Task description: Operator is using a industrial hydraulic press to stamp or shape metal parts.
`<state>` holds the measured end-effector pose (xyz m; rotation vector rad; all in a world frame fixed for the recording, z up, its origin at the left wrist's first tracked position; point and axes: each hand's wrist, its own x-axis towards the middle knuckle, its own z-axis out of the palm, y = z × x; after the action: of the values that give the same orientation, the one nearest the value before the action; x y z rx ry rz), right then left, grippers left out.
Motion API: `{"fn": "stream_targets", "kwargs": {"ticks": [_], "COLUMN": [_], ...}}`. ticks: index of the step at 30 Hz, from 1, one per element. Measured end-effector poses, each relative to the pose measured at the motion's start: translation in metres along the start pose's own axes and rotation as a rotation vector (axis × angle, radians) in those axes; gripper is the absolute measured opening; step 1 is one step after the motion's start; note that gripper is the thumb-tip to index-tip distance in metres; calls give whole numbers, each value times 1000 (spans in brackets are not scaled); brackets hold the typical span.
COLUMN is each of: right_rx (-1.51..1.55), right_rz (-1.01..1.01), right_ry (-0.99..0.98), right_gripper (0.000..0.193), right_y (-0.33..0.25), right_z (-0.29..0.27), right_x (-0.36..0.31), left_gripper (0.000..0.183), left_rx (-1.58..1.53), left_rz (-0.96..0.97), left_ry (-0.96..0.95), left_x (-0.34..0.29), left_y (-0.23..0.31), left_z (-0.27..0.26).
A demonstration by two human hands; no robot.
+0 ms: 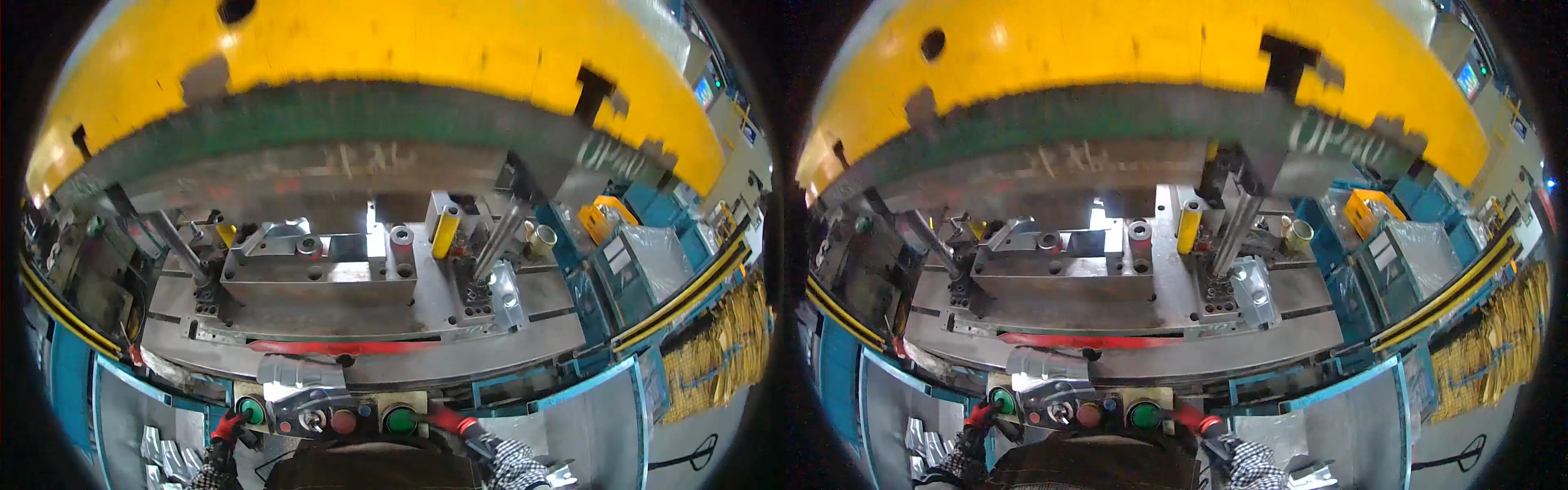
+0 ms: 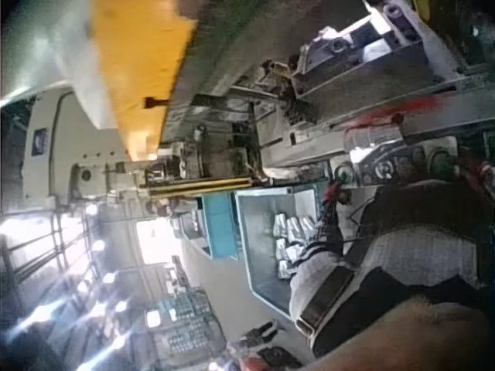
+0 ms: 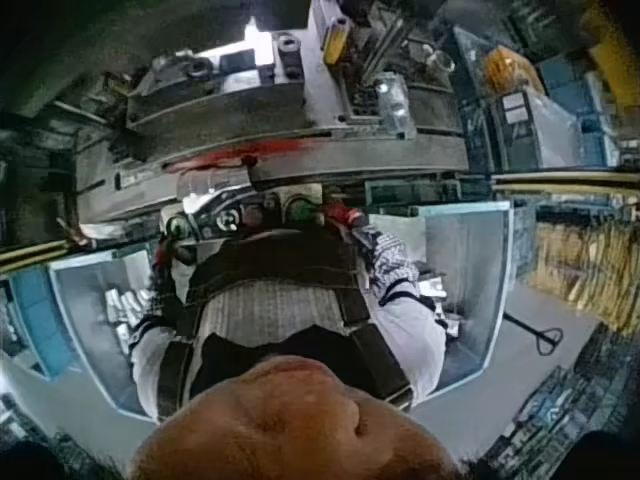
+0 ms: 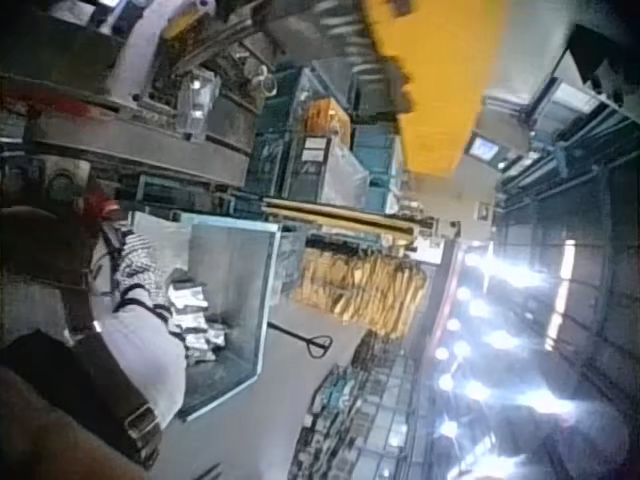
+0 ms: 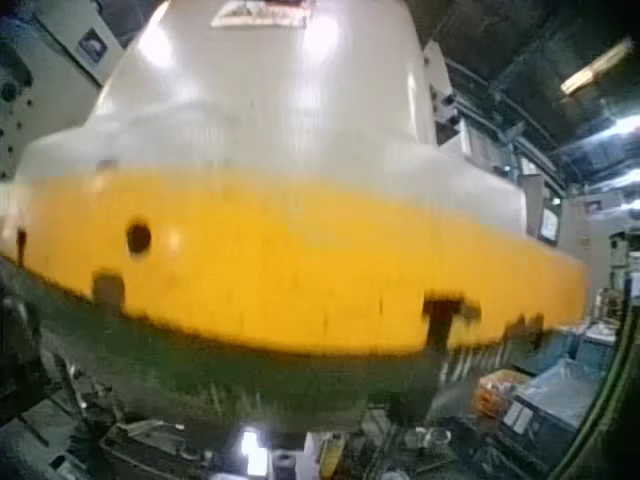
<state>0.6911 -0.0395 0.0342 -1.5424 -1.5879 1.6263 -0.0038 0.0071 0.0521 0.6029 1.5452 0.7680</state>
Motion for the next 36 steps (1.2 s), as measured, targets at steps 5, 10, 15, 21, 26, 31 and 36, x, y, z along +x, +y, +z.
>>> {"fn": "stream_targets", "kwargs": {"ticks": [5, 10, 15, 21, 26, 31, 36], "right_rx": [-73, 109, -545, -663, -704, -606, -683], "right_rz": [23, -42, 184, 248, 84, -46, 186], "right_ry": [308, 1132, 1259, 1044, 1009, 917, 874], "right_gripper": [54, 44, 97, 117, 108, 124, 135], "right_y": [-34, -50, -50, -47, -70, -89, -93], "right_z": [-136, -303, -353, -351, -331, -328, -339], "right_x": [-21, -8, 48, 103, 96, 61, 60], "left_gripper": [51, 59, 67, 113, 121, 122, 116], "left_rx": [353, 579, 839, 1530, 1593, 1505, 1369], "left_rz": [36, 666, 1351, 1484, 996, 648, 801], "left_ry": [-6, -108, -383, -415, -671, -811, -905], "left_x": [-10, -23, -55, 32, 105, 123, 102], "left_y": [82, 301, 478, 547, 559, 562, 572], "left_z": [-73, 31, 234, 366, 399, 430, 427]}}
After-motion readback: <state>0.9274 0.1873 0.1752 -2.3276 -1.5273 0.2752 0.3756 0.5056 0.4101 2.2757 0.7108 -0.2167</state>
